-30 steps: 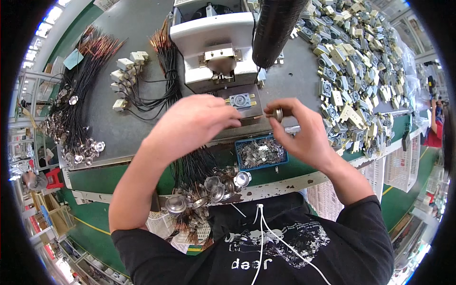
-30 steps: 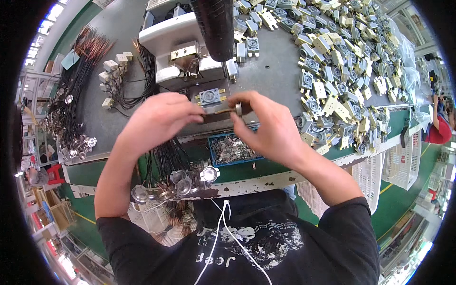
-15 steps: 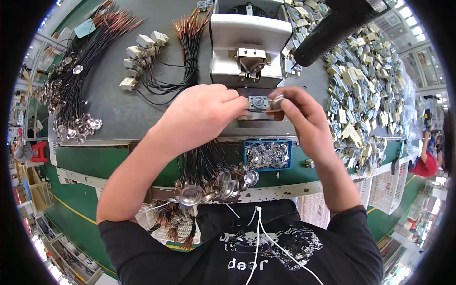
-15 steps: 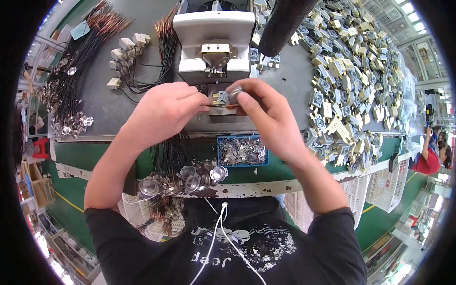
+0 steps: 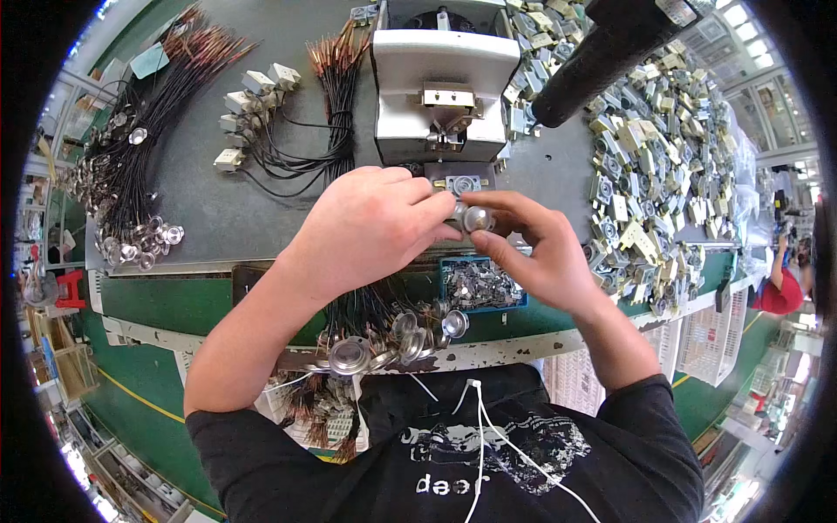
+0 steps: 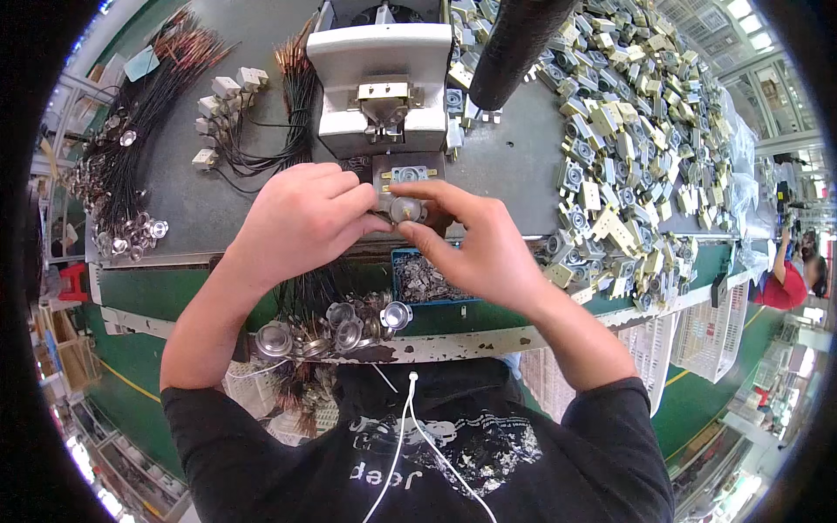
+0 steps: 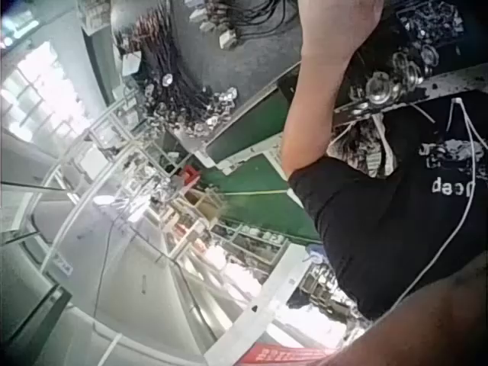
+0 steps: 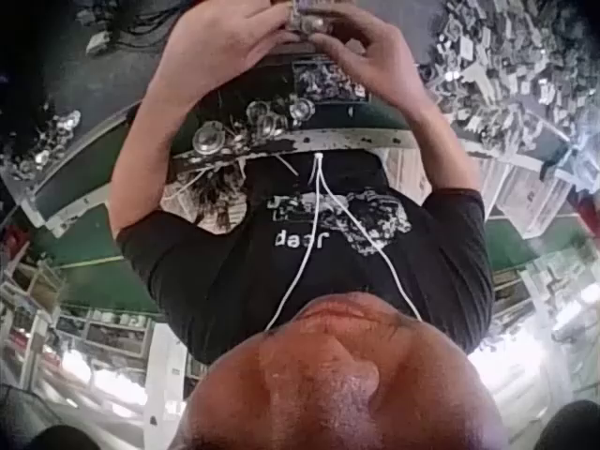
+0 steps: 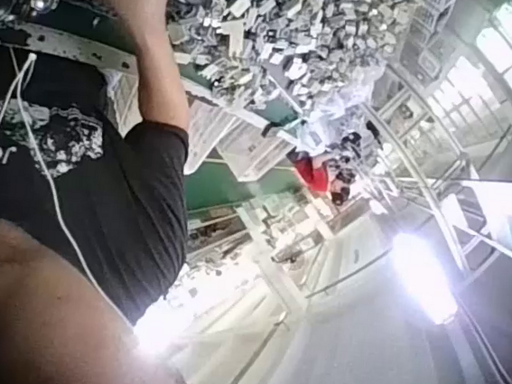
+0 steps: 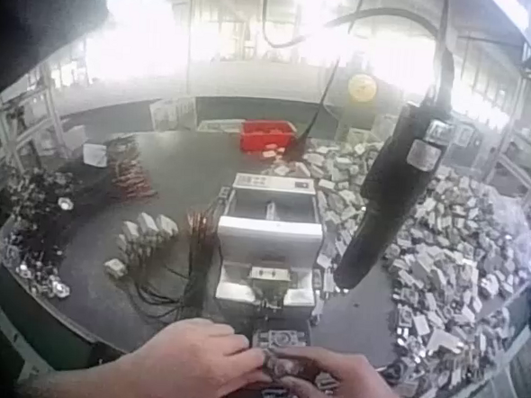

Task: Assembling electronic components by attaching wires to connectors using an assembly jig and a handheld power tool on a factory production line.

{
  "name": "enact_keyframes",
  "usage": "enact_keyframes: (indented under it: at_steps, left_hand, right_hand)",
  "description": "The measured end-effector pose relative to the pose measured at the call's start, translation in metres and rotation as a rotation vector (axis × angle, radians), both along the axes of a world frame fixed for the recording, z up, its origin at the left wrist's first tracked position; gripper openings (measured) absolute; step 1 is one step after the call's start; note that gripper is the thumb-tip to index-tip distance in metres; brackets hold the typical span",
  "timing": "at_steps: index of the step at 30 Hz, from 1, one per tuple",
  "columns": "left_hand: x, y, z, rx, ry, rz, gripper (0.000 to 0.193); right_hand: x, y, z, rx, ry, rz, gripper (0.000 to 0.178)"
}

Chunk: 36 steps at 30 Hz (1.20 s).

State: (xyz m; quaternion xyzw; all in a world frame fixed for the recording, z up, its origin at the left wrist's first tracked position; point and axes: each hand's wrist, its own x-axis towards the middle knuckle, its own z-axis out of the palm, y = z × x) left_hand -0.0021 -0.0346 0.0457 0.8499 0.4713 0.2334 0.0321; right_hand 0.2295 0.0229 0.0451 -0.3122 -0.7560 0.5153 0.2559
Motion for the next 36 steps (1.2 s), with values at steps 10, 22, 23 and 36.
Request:
enact_keyframes:
  at_steps: [10, 22, 23, 36]
  left_hand:
    - [0.005, -0.001, -0.008, 0.063, 0.0, 0.018, 0.031]
    - [0.001, 0.004, -0.007, 0.085, 0.122, 0.019, 0.025]
    - [0.002, 0.006, -0.007, 0.077, 0.143, -0.002, 0.024]
    - [-0.005, 0.003, 0.001, -0.208, -0.048, -0.108, 0.044]
  right_hand:
    - [0.001, 0.014, -0.001, -0.004, -0.21, 0.123, 0.038]
    - [-0.001, 0.021, -0.001, -0.079, -0.252, 0.077, 0.037]
    - [0.001, 0.024, -0.002, -0.062, -0.254, 0.151, 0.037]
    - [0.03, 0.037, 0.016, 0.045, 0.012, -0.153, 0.031]
